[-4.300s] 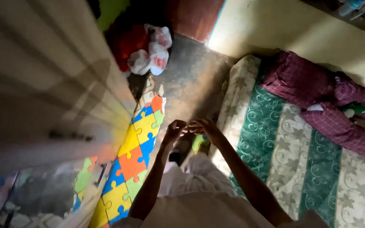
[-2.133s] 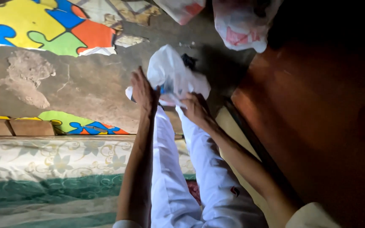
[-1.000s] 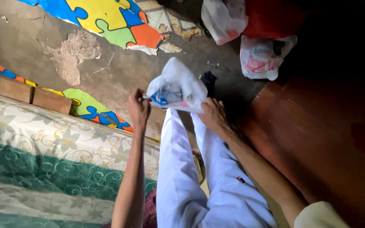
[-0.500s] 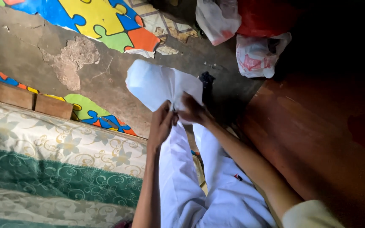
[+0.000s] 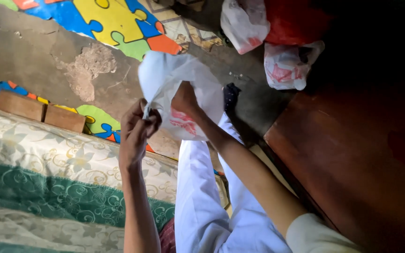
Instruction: The recorder gathers various small packets and containers from around the room and sorts them into plastic shopping bags.
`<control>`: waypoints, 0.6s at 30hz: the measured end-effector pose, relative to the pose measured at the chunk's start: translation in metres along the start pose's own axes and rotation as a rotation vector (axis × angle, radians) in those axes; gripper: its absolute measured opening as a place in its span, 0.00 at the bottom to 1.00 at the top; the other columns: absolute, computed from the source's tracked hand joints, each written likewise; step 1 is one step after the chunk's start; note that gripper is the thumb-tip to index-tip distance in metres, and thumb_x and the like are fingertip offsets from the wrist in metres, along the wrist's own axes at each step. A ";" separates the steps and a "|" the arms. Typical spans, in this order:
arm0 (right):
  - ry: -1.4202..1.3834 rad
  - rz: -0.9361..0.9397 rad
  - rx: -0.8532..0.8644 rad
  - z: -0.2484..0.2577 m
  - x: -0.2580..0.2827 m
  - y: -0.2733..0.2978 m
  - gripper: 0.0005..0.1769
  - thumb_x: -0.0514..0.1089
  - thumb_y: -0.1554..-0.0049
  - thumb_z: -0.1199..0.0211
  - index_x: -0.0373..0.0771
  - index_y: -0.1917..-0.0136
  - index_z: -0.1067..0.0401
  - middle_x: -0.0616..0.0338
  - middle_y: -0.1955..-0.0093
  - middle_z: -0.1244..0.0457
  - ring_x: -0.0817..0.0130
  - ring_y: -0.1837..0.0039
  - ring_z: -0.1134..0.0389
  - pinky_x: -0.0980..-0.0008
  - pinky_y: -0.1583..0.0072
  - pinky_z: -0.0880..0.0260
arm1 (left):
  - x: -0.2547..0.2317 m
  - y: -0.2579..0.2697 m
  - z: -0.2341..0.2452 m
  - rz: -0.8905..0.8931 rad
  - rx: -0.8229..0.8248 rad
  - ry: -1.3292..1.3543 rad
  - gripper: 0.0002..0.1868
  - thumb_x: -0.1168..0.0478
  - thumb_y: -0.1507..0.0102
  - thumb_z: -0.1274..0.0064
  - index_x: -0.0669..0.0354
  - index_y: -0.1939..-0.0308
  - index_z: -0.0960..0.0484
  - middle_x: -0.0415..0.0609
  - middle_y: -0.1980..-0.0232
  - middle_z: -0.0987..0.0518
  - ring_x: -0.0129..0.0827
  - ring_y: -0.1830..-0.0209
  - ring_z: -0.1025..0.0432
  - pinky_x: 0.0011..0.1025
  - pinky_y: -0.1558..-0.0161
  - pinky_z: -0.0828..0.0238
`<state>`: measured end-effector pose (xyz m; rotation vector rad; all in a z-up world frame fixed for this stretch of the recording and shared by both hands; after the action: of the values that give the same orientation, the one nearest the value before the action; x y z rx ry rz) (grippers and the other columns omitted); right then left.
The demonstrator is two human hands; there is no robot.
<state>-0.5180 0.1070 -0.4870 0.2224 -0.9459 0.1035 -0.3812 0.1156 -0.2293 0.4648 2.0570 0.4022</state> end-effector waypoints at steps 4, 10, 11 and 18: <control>-0.148 0.135 0.102 0.068 0.083 0.004 0.16 0.39 0.44 0.37 0.39 0.41 0.27 0.43 0.43 0.32 0.41 0.37 0.33 0.51 0.35 0.34 | -0.008 -0.001 0.011 -0.086 -0.160 -0.312 0.05 0.67 0.28 0.52 0.60 0.58 0.31 0.38 0.62 0.31 0.21 0.64 0.39 0.21 0.61 0.42; -0.034 -0.191 0.303 0.100 0.094 0.056 0.10 0.38 0.46 0.37 0.31 0.56 0.35 0.40 0.65 0.38 0.39 0.61 0.34 0.52 0.59 0.36 | -0.018 0.026 0.013 -0.279 -0.272 -0.794 0.34 0.56 0.49 0.30 0.67 0.48 0.33 0.49 0.64 0.23 0.26 0.67 0.29 0.28 0.72 0.31; -0.093 -0.141 0.271 0.106 0.099 0.064 0.10 0.36 0.47 0.40 0.32 0.53 0.37 0.43 0.64 0.37 0.43 0.60 0.34 0.56 0.58 0.35 | 0.003 0.034 0.026 -0.201 -0.296 -1.044 0.29 0.52 0.48 0.29 0.64 0.51 0.24 0.54 0.68 0.22 0.38 0.71 0.27 0.34 0.72 0.33; -0.673 -0.445 0.162 0.099 0.049 0.094 0.13 0.29 0.40 0.49 0.37 0.43 0.34 0.60 0.50 0.35 0.76 0.49 0.34 0.73 0.46 0.33 | 0.030 0.097 0.099 0.310 -0.490 -1.079 0.13 0.53 0.38 0.37 0.59 0.57 0.13 0.59 0.79 0.28 0.54 0.78 0.28 0.46 0.69 0.33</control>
<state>-0.5851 0.1751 -0.3775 0.6378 -1.5330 -0.3267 -0.2941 0.2241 -0.2553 0.5329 0.8079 0.6383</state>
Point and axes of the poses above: each hand's wrist, its own y-axis away from the middle knuckle, its own z-axis out of the back of the hand, x = y × z, the point moved 7 cm from there along -y, towards the middle knuckle
